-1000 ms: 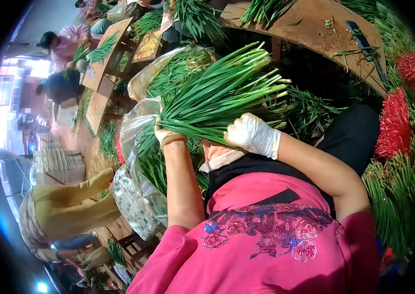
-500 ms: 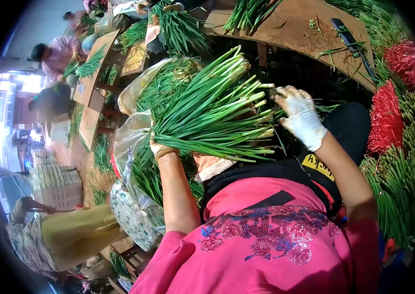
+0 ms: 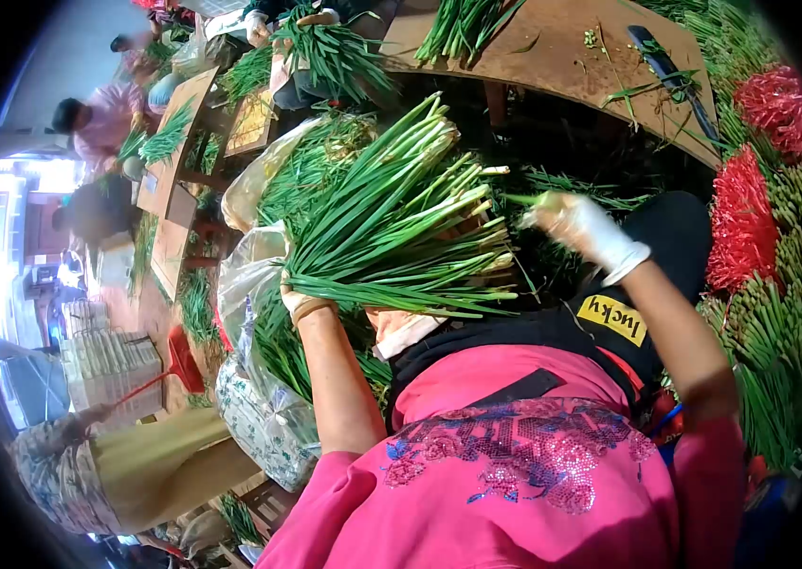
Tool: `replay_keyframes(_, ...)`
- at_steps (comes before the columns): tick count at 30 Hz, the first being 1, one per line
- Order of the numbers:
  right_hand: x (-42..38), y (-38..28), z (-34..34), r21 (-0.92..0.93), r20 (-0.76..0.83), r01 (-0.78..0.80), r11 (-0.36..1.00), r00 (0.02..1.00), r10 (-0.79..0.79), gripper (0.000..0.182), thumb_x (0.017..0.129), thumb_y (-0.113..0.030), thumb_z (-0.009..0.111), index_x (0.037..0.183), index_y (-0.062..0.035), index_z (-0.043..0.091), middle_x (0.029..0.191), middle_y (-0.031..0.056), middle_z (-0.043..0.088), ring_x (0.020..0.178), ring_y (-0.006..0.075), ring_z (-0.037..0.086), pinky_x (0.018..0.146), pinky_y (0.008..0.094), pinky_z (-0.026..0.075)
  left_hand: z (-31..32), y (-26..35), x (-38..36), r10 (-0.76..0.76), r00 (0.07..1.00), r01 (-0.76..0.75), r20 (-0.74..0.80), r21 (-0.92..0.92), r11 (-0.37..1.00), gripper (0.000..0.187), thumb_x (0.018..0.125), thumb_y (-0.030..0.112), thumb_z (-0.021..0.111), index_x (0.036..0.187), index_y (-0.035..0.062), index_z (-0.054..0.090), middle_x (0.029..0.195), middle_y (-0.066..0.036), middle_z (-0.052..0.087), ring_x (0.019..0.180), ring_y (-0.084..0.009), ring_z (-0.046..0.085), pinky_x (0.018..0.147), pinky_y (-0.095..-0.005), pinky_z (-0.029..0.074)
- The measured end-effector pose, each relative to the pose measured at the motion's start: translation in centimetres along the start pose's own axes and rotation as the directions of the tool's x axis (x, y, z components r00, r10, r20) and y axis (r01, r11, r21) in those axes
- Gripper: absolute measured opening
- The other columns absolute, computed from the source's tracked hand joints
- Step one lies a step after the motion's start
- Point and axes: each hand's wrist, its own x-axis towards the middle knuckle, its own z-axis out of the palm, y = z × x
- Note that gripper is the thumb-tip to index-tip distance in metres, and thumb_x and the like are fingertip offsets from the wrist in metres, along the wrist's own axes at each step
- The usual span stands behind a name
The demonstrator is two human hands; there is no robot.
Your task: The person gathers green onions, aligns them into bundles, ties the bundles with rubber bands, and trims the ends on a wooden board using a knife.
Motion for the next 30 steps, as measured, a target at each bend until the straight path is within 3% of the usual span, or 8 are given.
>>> replay_keyframes(7, 2.0, 0.4, 1.6, -0.701, 0.243, 0.61, 0.37, 0.692, -0.68, 0.015, 0.079, -0.018, 0.056, 0.074, -0.0057, 0.064, 0.071, 0.0102, 0.06, 0.068, 0.0255, 0.06, 0.062, 0.0324, 0.049, 6.3, -2.1, -1.4, 0.019, 0.999, -0.019, -0.046, 0.01, 1.0, 0.063, 0.081, 0.035, 0.035, 0.138, 0.0061, 0.032, 0.138, -0.011, 0.039, 0.126, -0.0241, 0.037, 0.105, -0.038, 0.028)
replay_keyframes(10, 1.5, -0.5, -9.1, -0.809, -0.084, 0.327, 0.488, 0.758, -0.647, 0.02, 0.083, -0.015, 0.051, 0.072, -0.0049, 0.064, 0.076, 0.0108, 0.063, 0.074, 0.0248, 0.062, 0.065, 0.0344, 0.05, 6.9, -2.5, -2.0, 0.113, 0.954, -0.136, -0.278, -0.066, 0.988, 0.063, 0.083, 0.033, 0.036, 0.139, 0.0085, 0.028, 0.143, -0.008, 0.032, 0.131, -0.0223, 0.03, 0.11, -0.0397, 0.017)
replay_keyframes(13, 0.2, -2.1, -13.1, -0.933, -0.361, -0.359, 0.041, 0.924, -0.127, 0.026, 0.083, -0.019, 0.053, 0.105, -0.0063, 0.058, 0.086, 0.0124, 0.063, 0.082, 0.0266, 0.062, 0.069, 0.0371, 0.05, 12.5, -5.3, -2.4, 0.026, 0.947, -0.265, -0.319, -0.826, -0.498, 0.058, 0.084, 0.031, 0.036, 0.139, 0.013, 0.03, 0.143, -0.005, 0.033, 0.132, -0.0214, 0.029, 0.111, -0.0468, 0.014)
replay_keyframes(16, 0.0, -1.4, -9.8, -0.978, -0.149, -0.11, 0.175, 0.962, -0.229, 0.049, 0.082, -0.023, 0.055, 0.128, -0.0091, 0.043, 0.097, 0.0154, 0.061, 0.09, 0.0291, 0.06, 0.077, 0.0383, 0.048, 12.7, -5.6, -2.9, -0.057, 0.982, -0.153, -0.178, -0.596, -0.788, 0.051, 0.087, 0.029, 0.034, 0.136, 0.0151, 0.036, 0.14, -0.003, 0.038, 0.13, -0.0192, 0.031, 0.111, -0.0498, 0.012)
replay_keyframes(20, 3.3, 1.5, 0.1, -0.2, 0.185, -0.061, 0.978, 0.978, 0.098, 0.037, 0.087, -0.032, 0.055, 0.114, -0.0056, 0.057, 0.108, 0.0068, 0.06, 0.092, 0.014, 0.055, 0.083, 0.0268, 0.045, 9.8, -4.6, -2.5, 0.004, 0.992, -0.063, -0.129, -0.515, -0.855, 0.051, 0.088, 0.031, 0.034, 0.136, 0.0147, 0.036, 0.14, -0.003, 0.038, 0.132, -0.0201, 0.029, 0.111, -0.0447, 0.016)
replay_keyframes(25, 6.2, 3.0, 2.9, -0.496, 0.198, 0.674, 0.547, 0.701, -0.685, 0.018, 0.083, -0.02, 0.064, 0.086, -0.0025, 0.063, 0.078, 0.0048, 0.06, 0.074, 0.0126, 0.055, 0.07, 0.0287, 0.047, 10.5, -4.3, -2.8, 0.037, 0.982, -0.077, -0.185, -0.573, -0.816, 0.054, 0.088, 0.034, 0.034, 0.139, 0.0161, 0.032, 0.144, -0.001, 0.031, 0.134, -0.0199, 0.024, 0.111, -0.0426, 0.015)
replay_keyframes(27, 5.1, 1.4, -0.9, 0.315, -0.297, 0.061, 0.947, 0.954, 0.038, 0.016, 0.089, -0.02, 0.055, 0.085, -0.0075, 0.063, 0.061, -0.0041, 0.05, 0.052, 0.0055, 0.044, 0.049, 0.0206, 0.038, 11.1, -5.0, -2.5, 0.029, 0.979, -0.097, -0.201, -0.588, -0.803, 0.055, 0.088, 0.035, 0.034, 0.14, 0.0169, 0.03, 0.145, 0.0, 0.029, 0.135, -0.0195, 0.022, 0.111, -0.0424, 0.014)
replay_keyframes(30, 4.3, 4.5, -6.4, 0.667, -0.466, 0.175, 0.724, 0.856, 0.223, 0.016, 0.089, -0.019, 0.056, 0.094, -0.0045, 0.06, 0.066, -0.0043, 0.052, 0.05, 0.0023, 0.043, 0.039, 0.0117, 0.028, 10.6, -5.0, -2.6, 0.073, 0.957, -0.138, -0.281, -0.66, -0.739, 0.056, 0.089, 0.039, 0.033, 0.141, 0.0189, 0.028, 0.147, 0.001, 0.026, 0.136, -0.0166, 0.019, 0.111, -0.043, 0.01)
